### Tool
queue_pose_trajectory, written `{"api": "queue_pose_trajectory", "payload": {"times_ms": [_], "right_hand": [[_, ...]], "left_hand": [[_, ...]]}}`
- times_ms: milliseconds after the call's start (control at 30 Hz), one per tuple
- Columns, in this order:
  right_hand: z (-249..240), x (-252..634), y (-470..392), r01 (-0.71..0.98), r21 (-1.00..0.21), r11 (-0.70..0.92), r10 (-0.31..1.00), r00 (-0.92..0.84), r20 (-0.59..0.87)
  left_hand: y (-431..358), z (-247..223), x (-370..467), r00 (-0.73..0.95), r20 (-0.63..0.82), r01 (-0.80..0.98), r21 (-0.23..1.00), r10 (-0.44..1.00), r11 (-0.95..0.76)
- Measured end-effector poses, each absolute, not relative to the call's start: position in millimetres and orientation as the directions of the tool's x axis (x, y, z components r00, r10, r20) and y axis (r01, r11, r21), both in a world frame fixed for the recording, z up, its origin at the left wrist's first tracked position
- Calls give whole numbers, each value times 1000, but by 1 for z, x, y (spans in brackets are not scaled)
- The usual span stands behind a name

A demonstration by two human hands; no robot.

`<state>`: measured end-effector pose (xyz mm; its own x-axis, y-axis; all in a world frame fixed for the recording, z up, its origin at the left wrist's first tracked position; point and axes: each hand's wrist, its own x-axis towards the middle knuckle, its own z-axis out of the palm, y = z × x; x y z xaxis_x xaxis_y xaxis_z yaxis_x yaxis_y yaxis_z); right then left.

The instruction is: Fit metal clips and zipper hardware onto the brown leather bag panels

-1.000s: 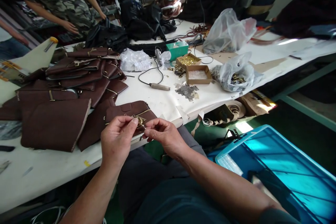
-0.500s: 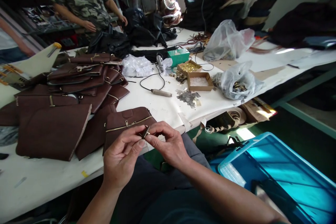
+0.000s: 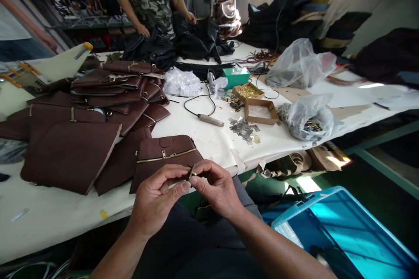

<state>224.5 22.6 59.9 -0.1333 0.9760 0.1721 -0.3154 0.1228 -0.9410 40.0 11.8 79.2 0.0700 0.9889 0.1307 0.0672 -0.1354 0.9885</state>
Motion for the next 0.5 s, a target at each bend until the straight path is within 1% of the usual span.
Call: {"api": "queue_pose_trajectory", "payload": {"times_ms": [100,233,367,433,467,500], "right_hand": [[53,222,26,-305,-948,92,980,-140,140],[47,216,33,-240,-965,105,980,-142,142],[45,210,46,-206,-977,56,985,-151,88],[43,207,56,-224,-974,-4,988,-151,31],[41,206,62,-239,-971,-30,989,-150,7],[39,205,69,-251,-967,-49,989,-147,-12]], "left_hand": [[15,74,36,89,98,30,994,991,-101],[19,65,35,63,68,-22,998,996,-67],[29,59,25,69,-10,0,1000,998,10],[43,56,12,86,-37,71,997,996,31],[54,54,3,77,-13,151,989,997,1],[66,53,-6,58,40,269,962,998,-54]]}}
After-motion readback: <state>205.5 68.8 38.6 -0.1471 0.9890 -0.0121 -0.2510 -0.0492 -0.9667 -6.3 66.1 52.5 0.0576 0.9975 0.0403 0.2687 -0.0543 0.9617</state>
